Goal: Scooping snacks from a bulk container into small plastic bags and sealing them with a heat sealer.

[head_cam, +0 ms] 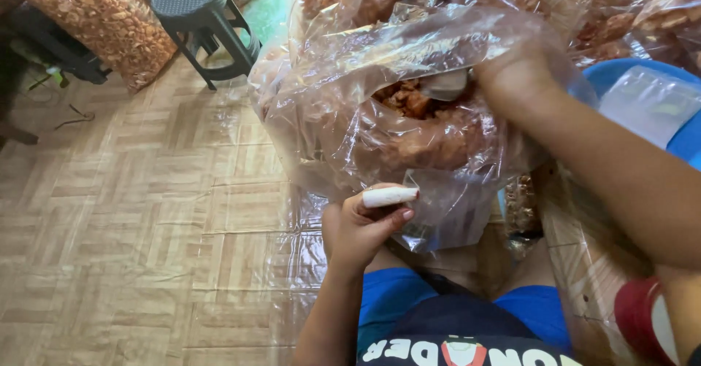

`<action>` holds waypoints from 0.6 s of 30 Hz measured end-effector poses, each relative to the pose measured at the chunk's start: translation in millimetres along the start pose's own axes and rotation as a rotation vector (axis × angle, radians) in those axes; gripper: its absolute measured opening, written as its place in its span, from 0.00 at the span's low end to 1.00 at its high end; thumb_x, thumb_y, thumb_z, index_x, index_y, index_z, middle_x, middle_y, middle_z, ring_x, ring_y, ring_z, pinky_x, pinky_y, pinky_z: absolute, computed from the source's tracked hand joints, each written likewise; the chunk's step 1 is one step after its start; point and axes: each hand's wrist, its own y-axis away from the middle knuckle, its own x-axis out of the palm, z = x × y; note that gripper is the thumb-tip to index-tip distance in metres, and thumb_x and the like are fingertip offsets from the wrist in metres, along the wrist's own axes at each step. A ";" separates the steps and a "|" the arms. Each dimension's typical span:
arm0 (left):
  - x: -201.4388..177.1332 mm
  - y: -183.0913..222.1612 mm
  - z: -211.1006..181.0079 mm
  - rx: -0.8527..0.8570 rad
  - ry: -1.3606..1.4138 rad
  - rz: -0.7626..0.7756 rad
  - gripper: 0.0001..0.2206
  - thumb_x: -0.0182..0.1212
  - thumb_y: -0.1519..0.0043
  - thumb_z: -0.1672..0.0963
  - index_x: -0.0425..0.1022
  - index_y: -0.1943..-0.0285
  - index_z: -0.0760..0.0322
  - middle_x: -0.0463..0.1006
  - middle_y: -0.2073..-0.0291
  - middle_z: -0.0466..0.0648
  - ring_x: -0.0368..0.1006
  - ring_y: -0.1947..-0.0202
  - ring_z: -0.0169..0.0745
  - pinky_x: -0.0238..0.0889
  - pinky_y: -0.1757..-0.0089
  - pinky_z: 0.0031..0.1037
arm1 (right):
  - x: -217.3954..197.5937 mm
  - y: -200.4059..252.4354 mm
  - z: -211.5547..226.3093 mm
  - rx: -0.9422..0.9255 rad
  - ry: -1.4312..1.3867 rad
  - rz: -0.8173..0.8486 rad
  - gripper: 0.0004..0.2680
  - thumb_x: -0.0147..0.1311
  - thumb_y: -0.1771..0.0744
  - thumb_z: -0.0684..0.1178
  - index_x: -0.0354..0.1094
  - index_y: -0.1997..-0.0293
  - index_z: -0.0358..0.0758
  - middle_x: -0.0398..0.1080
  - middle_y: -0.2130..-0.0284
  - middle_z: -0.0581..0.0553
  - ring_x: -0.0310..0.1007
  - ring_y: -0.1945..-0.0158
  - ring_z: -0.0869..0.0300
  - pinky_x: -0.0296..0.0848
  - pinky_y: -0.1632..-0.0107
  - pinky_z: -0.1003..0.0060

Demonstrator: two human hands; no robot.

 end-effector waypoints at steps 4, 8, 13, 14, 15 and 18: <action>-5.7 0.6 -20.2 0.047 -0.003 -0.043 0.09 0.63 0.52 0.65 0.73 0.64 0.77 0.75 0.75 0.54 0.67 0.71 0.31 0.65 0.67 0.23 | -19.4 3.2 12.6 0.088 -0.109 0.034 0.14 0.46 0.41 0.57 0.65 0.58 0.43 0.64 0.65 0.41 0.66 0.59 0.47 0.64 0.60 0.55; -15.7 2.1 -7.6 0.059 -0.042 -0.059 0.08 0.62 0.52 0.64 0.73 0.65 0.78 0.74 0.77 0.53 0.66 0.72 0.30 0.65 0.68 0.23 | -34.1 22.5 40.5 0.143 -0.182 0.055 0.17 0.43 0.41 0.59 0.62 0.54 0.44 0.61 0.60 0.40 0.63 0.55 0.47 0.61 0.56 0.55; -23.4 4.2 -3.2 0.045 0.126 -0.023 0.14 0.65 0.57 0.67 0.72 0.62 0.79 0.71 0.79 0.54 0.67 0.79 0.32 0.63 0.73 0.20 | -61.6 35.9 28.2 0.264 -0.334 0.078 0.22 0.37 0.40 0.65 0.57 0.46 0.45 0.56 0.49 0.40 0.57 0.47 0.47 0.55 0.49 0.56; -26.3 3.5 -2.4 0.048 0.126 -0.021 0.14 0.65 0.57 0.67 0.72 0.62 0.79 0.71 0.79 0.54 0.67 0.79 0.32 0.63 0.73 0.20 | -67.5 38.7 28.6 0.265 -0.334 0.074 0.22 0.37 0.40 0.65 0.57 0.46 0.45 0.56 0.49 0.40 0.57 0.47 0.47 0.55 0.49 0.56; -29.3 4.2 -2.0 0.041 0.077 -0.016 0.13 0.63 0.54 0.66 0.72 0.60 0.76 0.73 0.73 0.51 0.67 0.75 0.29 0.63 0.71 0.17 | -72.7 41.7 30.0 0.292 -0.372 0.083 0.23 0.35 0.40 0.66 0.56 0.44 0.45 0.55 0.46 0.40 0.55 0.46 0.47 0.54 0.48 0.57; -26.8 0.5 -6.2 0.068 0.033 -0.034 0.13 0.62 0.53 0.66 0.72 0.59 0.76 0.73 0.72 0.50 0.66 0.74 0.27 0.62 0.71 0.16 | 36.7 -15.1 -8.5 0.022 0.039 -0.052 0.17 0.42 0.42 0.67 0.60 0.57 0.55 0.60 0.60 0.53 0.62 0.55 0.59 0.60 0.55 0.62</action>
